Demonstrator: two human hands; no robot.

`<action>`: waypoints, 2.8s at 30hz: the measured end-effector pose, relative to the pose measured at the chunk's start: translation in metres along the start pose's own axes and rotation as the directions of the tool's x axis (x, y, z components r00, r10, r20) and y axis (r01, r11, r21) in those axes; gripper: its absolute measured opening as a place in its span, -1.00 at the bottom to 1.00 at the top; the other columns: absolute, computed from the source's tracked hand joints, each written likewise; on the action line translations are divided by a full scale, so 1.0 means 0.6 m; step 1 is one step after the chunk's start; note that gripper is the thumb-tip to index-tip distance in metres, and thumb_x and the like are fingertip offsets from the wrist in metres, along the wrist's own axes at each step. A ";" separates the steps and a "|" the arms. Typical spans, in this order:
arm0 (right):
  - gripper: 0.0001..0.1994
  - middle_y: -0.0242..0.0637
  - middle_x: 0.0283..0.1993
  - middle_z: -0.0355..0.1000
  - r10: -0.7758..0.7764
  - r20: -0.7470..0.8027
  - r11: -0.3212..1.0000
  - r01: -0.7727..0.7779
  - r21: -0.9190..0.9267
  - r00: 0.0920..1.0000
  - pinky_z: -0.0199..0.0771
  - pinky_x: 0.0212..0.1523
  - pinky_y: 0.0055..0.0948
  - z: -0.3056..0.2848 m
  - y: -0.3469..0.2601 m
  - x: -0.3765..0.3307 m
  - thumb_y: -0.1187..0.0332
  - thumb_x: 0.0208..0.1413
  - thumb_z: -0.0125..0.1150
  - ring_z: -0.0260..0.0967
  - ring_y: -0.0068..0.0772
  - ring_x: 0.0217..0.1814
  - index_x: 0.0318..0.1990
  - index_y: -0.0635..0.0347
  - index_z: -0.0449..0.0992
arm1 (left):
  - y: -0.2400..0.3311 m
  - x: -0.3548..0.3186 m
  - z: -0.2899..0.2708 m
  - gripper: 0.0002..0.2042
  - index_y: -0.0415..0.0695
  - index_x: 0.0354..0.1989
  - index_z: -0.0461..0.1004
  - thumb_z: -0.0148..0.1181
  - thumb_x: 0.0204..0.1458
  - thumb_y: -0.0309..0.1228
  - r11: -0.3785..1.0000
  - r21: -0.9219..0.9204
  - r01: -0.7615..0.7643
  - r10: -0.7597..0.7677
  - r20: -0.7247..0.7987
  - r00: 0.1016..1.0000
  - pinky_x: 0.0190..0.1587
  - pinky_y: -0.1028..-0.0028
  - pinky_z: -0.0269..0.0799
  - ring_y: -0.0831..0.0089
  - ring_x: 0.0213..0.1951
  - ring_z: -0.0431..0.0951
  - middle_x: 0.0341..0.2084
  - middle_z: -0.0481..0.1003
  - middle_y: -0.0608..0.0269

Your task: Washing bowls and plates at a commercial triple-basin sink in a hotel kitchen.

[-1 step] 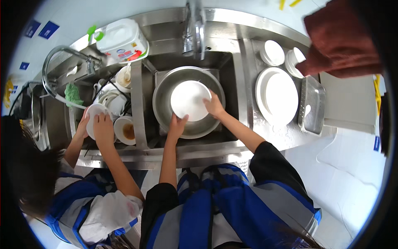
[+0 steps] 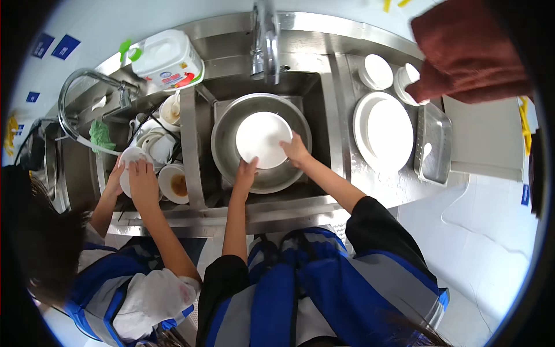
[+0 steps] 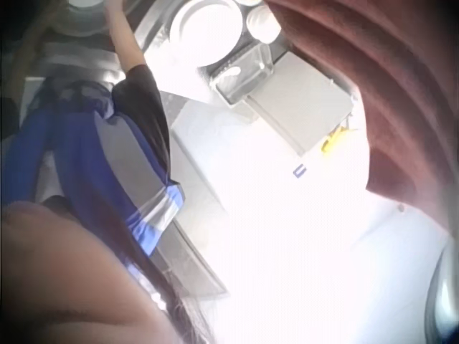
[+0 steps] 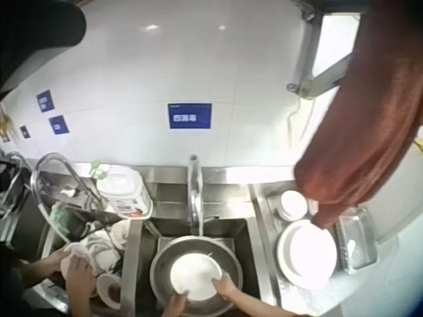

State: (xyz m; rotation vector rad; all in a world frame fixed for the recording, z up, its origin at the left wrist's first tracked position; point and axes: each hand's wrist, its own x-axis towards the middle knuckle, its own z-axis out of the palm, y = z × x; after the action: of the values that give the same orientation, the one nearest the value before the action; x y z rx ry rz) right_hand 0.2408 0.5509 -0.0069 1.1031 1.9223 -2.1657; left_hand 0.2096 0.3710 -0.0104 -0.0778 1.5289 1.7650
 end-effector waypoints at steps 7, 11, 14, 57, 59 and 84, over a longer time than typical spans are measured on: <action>-0.55 -0.06 -0.01 0.27 0.241 0.235 0.946 -0.282 0.161 0.942 0.58 -0.37 -0.22 -0.024 -0.011 -0.039 0.49 0.05 -0.01 0.37 -0.12 -0.09 0.13 0.31 0.11 | 0.026 -0.021 0.003 -0.53 -0.23 0.13 0.08 -0.04 0.01 -0.43 0.970 -0.209 0.122 -0.123 0.008 0.992 -0.14 0.32 0.48 0.29 -0.08 0.42 -0.06 0.30 0.09; -0.58 0.01 -0.11 0.36 -0.021 0.354 0.976 0.097 -0.197 0.935 0.58 -0.52 -0.40 -0.047 -0.061 -0.072 0.45 0.09 -0.03 0.47 -0.21 -0.36 0.10 0.36 0.12 | -0.011 -0.036 -0.001 -0.57 -0.22 0.11 0.12 -0.08 0.01 -0.49 0.972 -0.237 0.005 -0.027 -0.088 0.996 -0.17 0.36 0.43 0.32 -0.09 0.41 -0.04 0.30 0.13; -0.53 0.03 -0.26 0.43 -0.446 0.356 0.736 0.563 -0.377 0.821 0.53 -0.38 -0.28 -0.051 -0.076 -0.101 0.60 -0.07 -0.03 0.44 0.04 -0.39 0.09 0.17 0.19 | -0.042 -0.023 -0.008 -0.59 -0.21 0.08 0.19 0.00 0.03 -0.43 0.991 -0.115 -0.064 0.048 -0.143 0.989 -0.14 0.42 0.38 0.41 -0.06 0.38 -0.06 0.33 0.18; -0.38 0.05 -0.31 0.31 -0.127 -0.343 0.935 0.228 0.273 0.931 0.46 -0.74 -0.55 -0.825 -0.132 -0.311 0.56 -0.11 -0.18 0.37 -0.35 -0.65 0.18 0.28 -0.22 | 0.021 0.092 0.646 -0.35 -0.25 0.16 0.06 0.18 -0.14 -0.38 0.156 0.902 -0.403 0.595 0.240 0.767 0.18 0.17 -0.03 -0.02 0.13 0.12 0.08 0.11 -0.16; -0.41 0.05 -0.28 0.30 -0.154 -0.346 0.939 0.246 0.240 0.926 0.46 -0.74 -0.55 -0.826 -0.123 -0.312 0.56 -0.09 -0.19 0.38 -0.35 -0.64 0.16 0.28 -0.19 | 0.000 0.088 0.605 -0.33 -0.27 0.17 0.03 0.18 -0.14 -0.36 0.132 0.966 -0.223 0.586 0.105 0.803 0.16 0.20 0.02 -0.03 0.12 0.13 0.10 0.06 -0.17; -0.43 0.07 -0.29 0.31 -0.189 -0.360 0.917 0.295 0.269 0.914 0.43 -0.78 -0.53 -0.844 -0.123 -0.267 0.59 -0.09 -0.20 0.39 -0.31 -0.63 0.16 0.28 -0.15 | 0.125 0.235 0.809 -0.42 -0.37 0.13 0.03 -0.03 0.08 -0.19 0.817 0.488 -0.306 0.286 0.119 0.951 -0.53 0.41 0.52 0.25 -0.49 0.53 -0.23 0.36 -0.18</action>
State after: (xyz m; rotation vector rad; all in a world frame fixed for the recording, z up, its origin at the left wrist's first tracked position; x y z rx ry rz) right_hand 0.5638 0.9484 0.1514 1.4217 1.9743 -2.6522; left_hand 0.2768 0.8627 0.1109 0.4809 2.0081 1.5179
